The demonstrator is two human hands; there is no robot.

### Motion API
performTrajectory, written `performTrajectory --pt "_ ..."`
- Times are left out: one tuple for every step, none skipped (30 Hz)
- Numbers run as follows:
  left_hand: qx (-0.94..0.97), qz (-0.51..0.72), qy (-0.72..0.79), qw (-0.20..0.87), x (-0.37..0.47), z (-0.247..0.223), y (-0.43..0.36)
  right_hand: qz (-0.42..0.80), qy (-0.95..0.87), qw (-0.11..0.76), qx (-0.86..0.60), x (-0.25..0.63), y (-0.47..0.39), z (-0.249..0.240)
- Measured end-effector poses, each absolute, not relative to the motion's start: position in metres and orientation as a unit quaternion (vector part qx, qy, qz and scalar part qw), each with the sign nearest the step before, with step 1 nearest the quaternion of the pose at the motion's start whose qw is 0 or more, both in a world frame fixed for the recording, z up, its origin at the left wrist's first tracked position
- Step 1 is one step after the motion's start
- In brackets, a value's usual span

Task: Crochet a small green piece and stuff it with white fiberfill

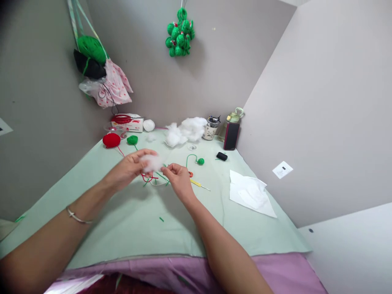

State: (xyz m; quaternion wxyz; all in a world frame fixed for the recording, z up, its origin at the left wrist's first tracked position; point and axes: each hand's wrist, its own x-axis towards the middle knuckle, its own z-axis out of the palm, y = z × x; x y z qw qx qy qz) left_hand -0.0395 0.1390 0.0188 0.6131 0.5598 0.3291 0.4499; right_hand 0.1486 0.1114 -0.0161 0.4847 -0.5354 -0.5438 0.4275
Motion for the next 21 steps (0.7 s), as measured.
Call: performTrajectory --pt "0.568 0.437 0.341 0.608 -0.036 0.012 0.135 0.422 -0.550 0.484 -0.533 0.148 0.111 -0.016" --pt "0.574 0.432 0.352 0.600 -0.033 0.006 0.133 0.417 -0.557 0.483 -0.531 0.147 0.110 -0.016" --pt "0.578 0.433 0.363 0.589 -0.032 0.001 0.131 0.413 -0.563 0.482 -0.530 0.146 0.109 -0.015" --pt "0.580 0.438 0.373 0.577 -0.031 -0.003 0.131 0.409 -0.569 0.479 -0.529 0.146 0.108 -0.014" --pt "0.581 0.444 0.380 0.566 -0.031 -0.006 0.132 0.407 -0.576 0.474 -0.527 0.146 0.107 -0.013" --pt "0.582 0.451 0.385 0.556 -0.032 -0.008 0.133 0.405 -0.583 0.469 -0.525 0.145 0.105 -0.011" --pt "0.584 0.456 0.387 0.549 -0.033 -0.009 0.134 0.404 -0.591 0.463 -0.523 0.145 0.104 -0.010" --pt "0.587 0.458 0.388 0.544 -0.034 -0.010 0.134 0.402 -0.600 0.456 -0.521 0.145 0.102 -0.008" --pt "0.591 0.456 0.387 0.542 -0.035 -0.011 0.134 0.400 -0.608 0.448 -0.518 0.145 0.101 -0.007" --pt "0.595 0.452 0.387 0.540 -0.036 -0.011 0.133 0.398 -0.617 0.441 -0.517 0.145 0.100 -0.006" --pt "0.600 0.447 0.388 0.539 -0.036 -0.012 0.131 0.397 -0.624 0.433 -0.515 0.144 0.099 -0.005" --pt "0.603 0.444 0.389 0.536 -0.035 -0.013 0.129 0.395 -0.630 0.427 -0.514 0.144 0.098 -0.005" --pt "0.606 0.444 0.392 0.531 -0.034 -0.014 0.127 0.393 -0.635 0.422 -0.514 0.143 0.098 -0.005" --pt "0.606 0.448 0.397 0.524 -0.033 -0.016 0.126 0.393 -0.639 0.417 -0.513 0.143 0.097 -0.006" --pt "0.605 0.453 0.404 0.516 -0.032 -0.018 0.124 0.392 -0.642 0.413 -0.513 0.142 0.097 -0.006" --pt "0.602 0.458 0.412 0.508 -0.031 -0.019 0.124 0.392 -0.643 0.409 -0.514 0.141 0.096 -0.007" --pt "0.599 0.463 0.419 0.501 -0.031 -0.021 0.124 0.393 -0.644 0.406 -0.516 0.139 0.096 -0.008" --pt "0.596 0.466 0.426 0.497 -0.031 -0.023 0.124 0.393 -0.643 0.403 -0.519 0.138 0.095 -0.008" --pt "0.593 0.466 0.429 0.497 -0.033 -0.024 0.125 0.394 -0.641 0.400 -0.522 0.136 0.095 -0.009" --pt "0.592 0.464 0.430 0.500 -0.035 -0.025 0.127 0.396 -0.639 0.399 -0.525 0.135 0.094 -0.009" --pt "0.593 0.459 0.427 0.505 -0.037 -0.026 0.128 0.398 -0.636 0.398 -0.528 0.133 0.094 -0.009"
